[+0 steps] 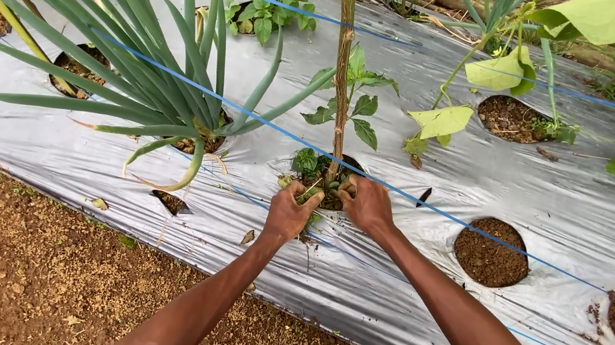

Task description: Adding soil to planting holes in a plastic-covered garden bed using hands and a small hand tool.

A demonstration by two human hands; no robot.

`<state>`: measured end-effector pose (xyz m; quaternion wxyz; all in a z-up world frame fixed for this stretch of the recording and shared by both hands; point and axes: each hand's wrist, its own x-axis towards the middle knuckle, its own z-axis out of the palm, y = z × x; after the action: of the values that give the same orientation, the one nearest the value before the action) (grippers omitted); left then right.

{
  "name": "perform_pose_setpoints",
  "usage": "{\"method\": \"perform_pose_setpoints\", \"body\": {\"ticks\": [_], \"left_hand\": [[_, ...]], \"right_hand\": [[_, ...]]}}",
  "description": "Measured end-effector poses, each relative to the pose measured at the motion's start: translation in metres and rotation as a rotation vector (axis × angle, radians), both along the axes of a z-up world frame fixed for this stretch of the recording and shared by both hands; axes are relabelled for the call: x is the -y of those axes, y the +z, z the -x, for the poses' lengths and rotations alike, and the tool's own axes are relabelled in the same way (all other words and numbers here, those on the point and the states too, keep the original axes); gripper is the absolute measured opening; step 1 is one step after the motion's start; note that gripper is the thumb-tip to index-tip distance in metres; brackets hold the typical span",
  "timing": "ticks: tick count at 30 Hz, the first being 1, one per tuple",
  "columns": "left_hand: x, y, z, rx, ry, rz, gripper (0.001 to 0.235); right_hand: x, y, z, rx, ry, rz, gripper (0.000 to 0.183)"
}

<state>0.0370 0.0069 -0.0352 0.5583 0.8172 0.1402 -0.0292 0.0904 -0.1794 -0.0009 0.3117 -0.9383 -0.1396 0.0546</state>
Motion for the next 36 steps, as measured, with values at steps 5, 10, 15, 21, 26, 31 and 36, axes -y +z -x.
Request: {"method": "perform_pose_setpoints", "body": {"ticks": [5,10,15,21,26,31,36], "left_hand": [[0.007,0.06,0.034,0.047,-0.025,-0.018,0.034],[0.013,0.054,0.033,0.085,-0.048,-0.106,0.03],[0.02,0.024,0.031,0.098,-0.005,-0.021,0.015],[-0.006,-0.012,-0.007,-0.088,-0.026,0.018,0.072],[-0.016,0.017,0.016,-0.046,0.024,-0.047,0.065],[-0.023,0.048,0.033,0.049,0.094,-0.123,0.052],[-0.017,0.073,0.028,0.116,0.115,-0.203,0.053]], "right_hand": [[0.018,0.029,-0.002,-0.094,-0.026,-0.279,0.015],[0.036,0.058,0.001,-0.102,-0.028,-0.214,0.017],[0.031,0.079,0.021,0.021,0.238,0.047,0.021],[0.035,0.018,-0.004,0.073,0.2,0.178,0.015],[0.027,0.023,-0.006,0.054,0.213,0.327,0.017],[0.024,0.024,0.0,0.113,0.284,0.396,0.019],[0.026,0.0,-0.004,-0.116,0.154,-0.193,0.016]]}}
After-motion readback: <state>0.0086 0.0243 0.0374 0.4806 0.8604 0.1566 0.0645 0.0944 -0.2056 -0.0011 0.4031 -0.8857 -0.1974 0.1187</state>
